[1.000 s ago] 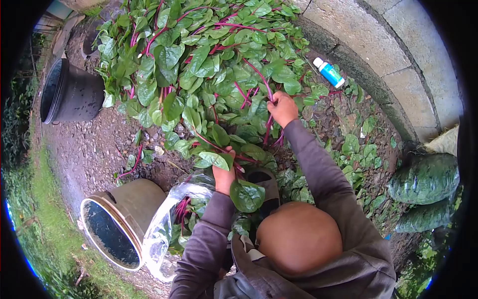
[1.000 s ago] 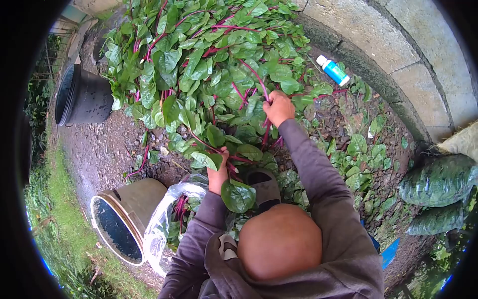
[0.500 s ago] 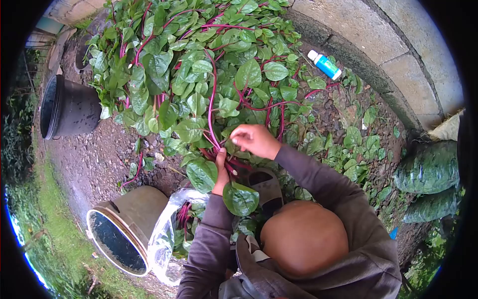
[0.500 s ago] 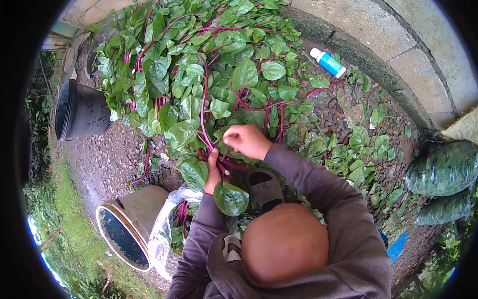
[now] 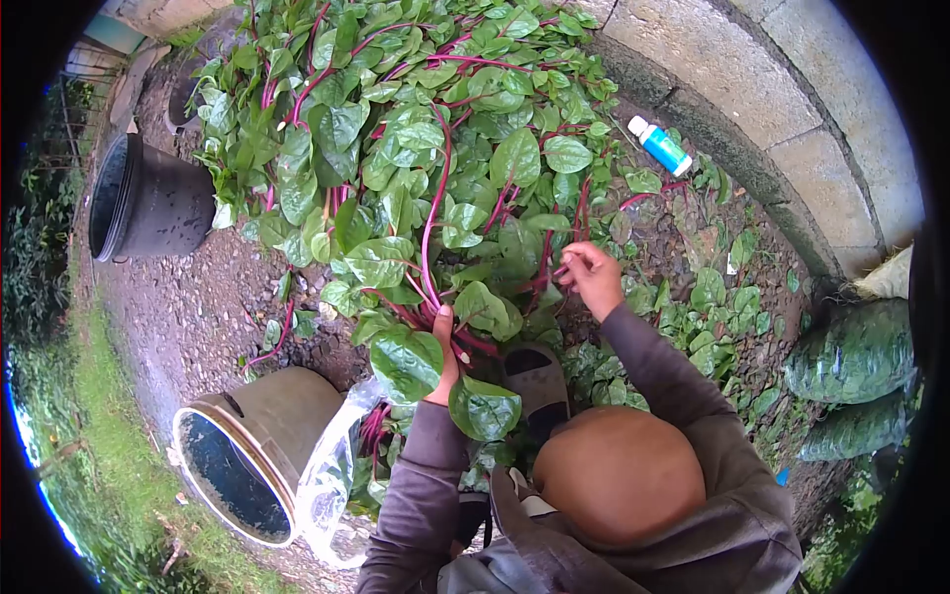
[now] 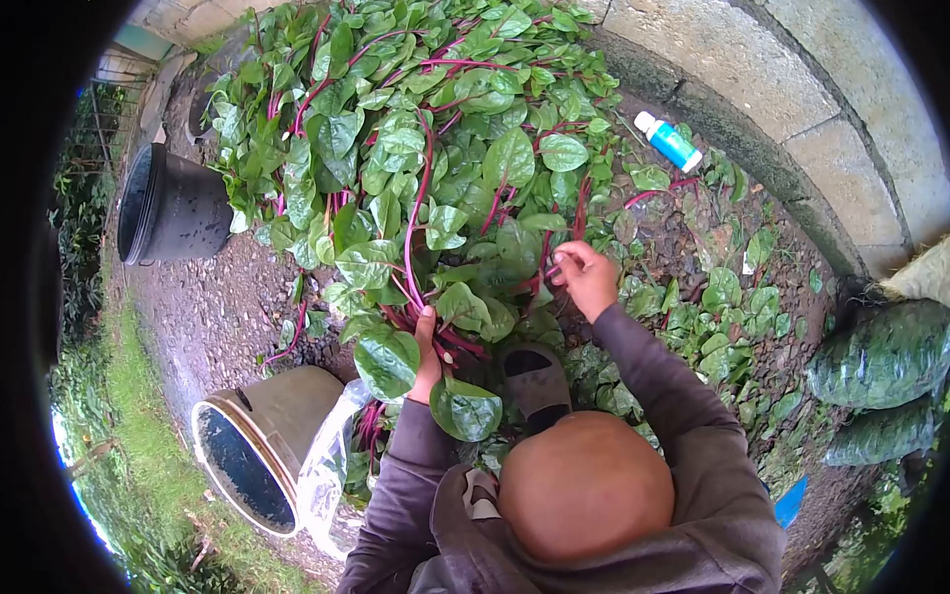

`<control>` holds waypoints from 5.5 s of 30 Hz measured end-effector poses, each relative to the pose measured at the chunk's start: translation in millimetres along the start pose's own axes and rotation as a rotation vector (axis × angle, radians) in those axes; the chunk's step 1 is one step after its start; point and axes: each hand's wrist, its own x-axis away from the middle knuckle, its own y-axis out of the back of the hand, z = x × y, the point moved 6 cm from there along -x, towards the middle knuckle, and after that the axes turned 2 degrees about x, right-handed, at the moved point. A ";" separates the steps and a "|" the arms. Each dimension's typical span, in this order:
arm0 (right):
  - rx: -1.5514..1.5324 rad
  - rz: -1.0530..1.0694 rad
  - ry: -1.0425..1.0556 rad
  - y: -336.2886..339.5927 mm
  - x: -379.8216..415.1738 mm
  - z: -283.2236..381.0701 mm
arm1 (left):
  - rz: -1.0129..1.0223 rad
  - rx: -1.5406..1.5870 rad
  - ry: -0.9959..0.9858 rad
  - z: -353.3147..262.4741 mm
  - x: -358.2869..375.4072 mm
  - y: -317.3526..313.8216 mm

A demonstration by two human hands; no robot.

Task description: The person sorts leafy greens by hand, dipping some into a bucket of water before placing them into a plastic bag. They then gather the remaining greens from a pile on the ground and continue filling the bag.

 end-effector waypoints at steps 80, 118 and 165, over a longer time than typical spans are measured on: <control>0.693 0.012 0.112 40.4 -23.1 29.4 | 0.081 0.125 0.242 13.4 4.1 7.1; 0.671 -0.270 0.063 77.1 -73.7 -28.5 | 0.059 -0.002 0.230 29.0 0.1 18.5; -0.034 0.232 0.120 -40.4 8.7 2.9 | -0.034 -0.207 0.093 7.1 2.1 0.9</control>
